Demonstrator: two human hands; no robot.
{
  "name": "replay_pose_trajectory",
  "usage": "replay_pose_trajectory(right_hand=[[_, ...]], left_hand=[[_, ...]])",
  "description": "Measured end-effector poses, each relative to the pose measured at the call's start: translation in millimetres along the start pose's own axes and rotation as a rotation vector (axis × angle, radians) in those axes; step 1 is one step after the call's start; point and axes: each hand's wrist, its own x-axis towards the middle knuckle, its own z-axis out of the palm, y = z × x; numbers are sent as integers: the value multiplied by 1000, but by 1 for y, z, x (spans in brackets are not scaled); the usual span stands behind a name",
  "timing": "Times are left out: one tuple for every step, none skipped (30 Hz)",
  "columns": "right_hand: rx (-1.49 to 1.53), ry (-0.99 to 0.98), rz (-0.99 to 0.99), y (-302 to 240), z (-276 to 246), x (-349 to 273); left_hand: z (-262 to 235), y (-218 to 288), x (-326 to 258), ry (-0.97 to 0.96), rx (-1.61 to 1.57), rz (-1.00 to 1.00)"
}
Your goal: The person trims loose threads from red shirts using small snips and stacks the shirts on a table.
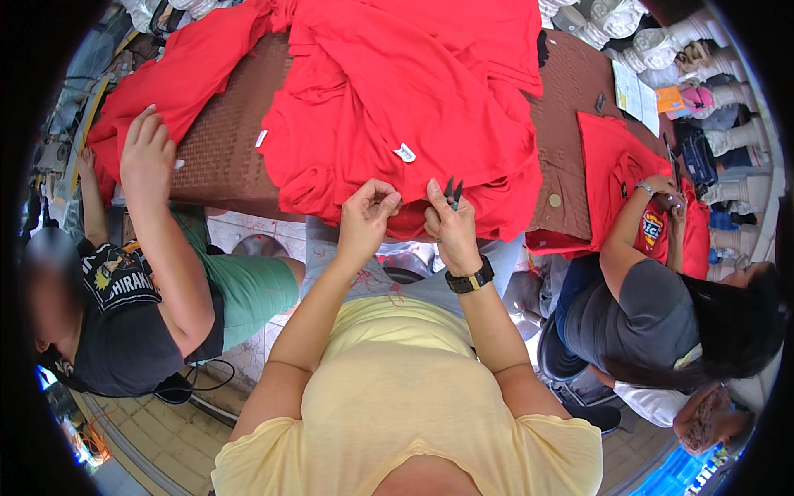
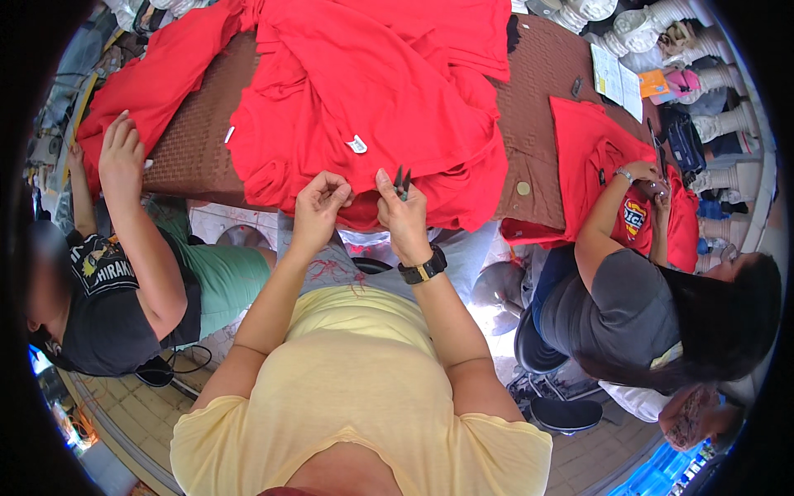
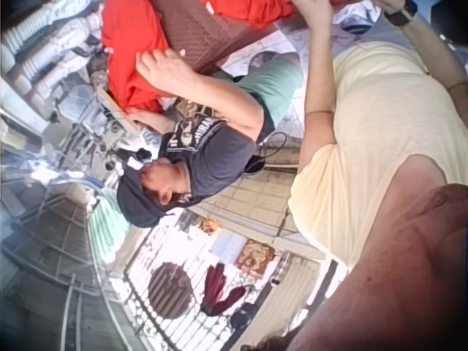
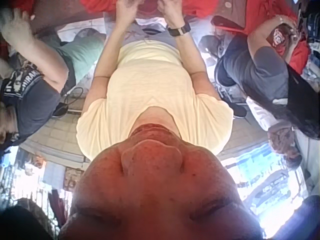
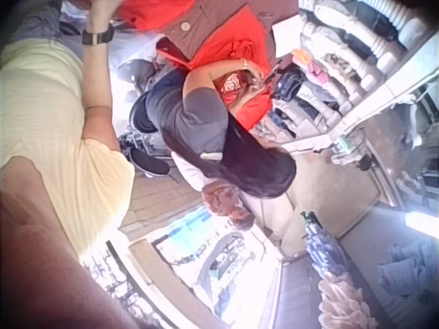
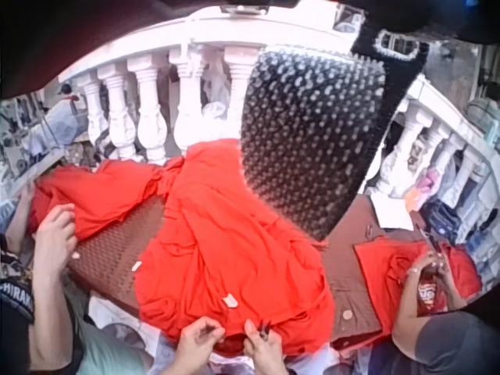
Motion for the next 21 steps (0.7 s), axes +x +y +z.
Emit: replay_pose_trajectory(right_hand=[[-17, -12, 2, 0, -1, -1], [-185, 47, -41, 0, -1, -2], [-353, 104, -84, -1, -1, -4], [-522, 160, -126, -2, 1, -7], [-522, 82, -79, -5, 0, -13], [-522, 8, -31, -14, 0, -23], [-522, -66, 16, -18, 0, -28], [-561, -99, -4, -16, 2, -28], [-601, -129, -27, -12, 4, -29], [-640, -160, -49, -9, 6, -29], [-657, -143, -33, -3, 4, -26], [-665, -138, -29, 0, 3, -23], [-673, -133, -25, 1, 2, -19], [-681, -129, -21, 3, 1, -16], [-659, -129, 6, 4, 1, -13], [-637, -129, 33, 6, 0, -10], [-615, -129, 59, 7, -1, -8], [-589, -137, 71, 8, -2, -7], [-563, -144, 82, 9, -3, -6], [-537, -151, 93, 9, -3, -5], [-510, -154, 98, 9, -3, -5]], left_hand=[[1, -1, -1, 4, -24, 10], [2, -2, -1, 8, -47, 20], [3, -1, -2, 14, -70, 30], [4, -2, -3, 13, -69, 42], [4, -4, -5, 12, -68, 53], [5, -5, -7, 9, -69, 63], [5, -5, -8, 10, -61, 70], [4, -4, -10, 11, -54, 76], [5, -4, -11, 8, -47, 83], [5, -5, -11, 3, -47, 90], [4, -7, -12, -1, -47, 97], [4, -6, -12, -2, -47, 104], [5, -6, -12, -9, -46, 109], [5, -5, -12, -15, -44, 113], [5, -4, -12, -21, -43, 118], [4, -4, -12, -25, -49, 118], [3, -6, -11, -29, -56, 117], [3, -5, -11, -34, -63, 117], [3, -5, -10, -29, -48, 126], [4, -5, -10, -24, -34, 135], [4, -4, -11, -20, -19, 143]])
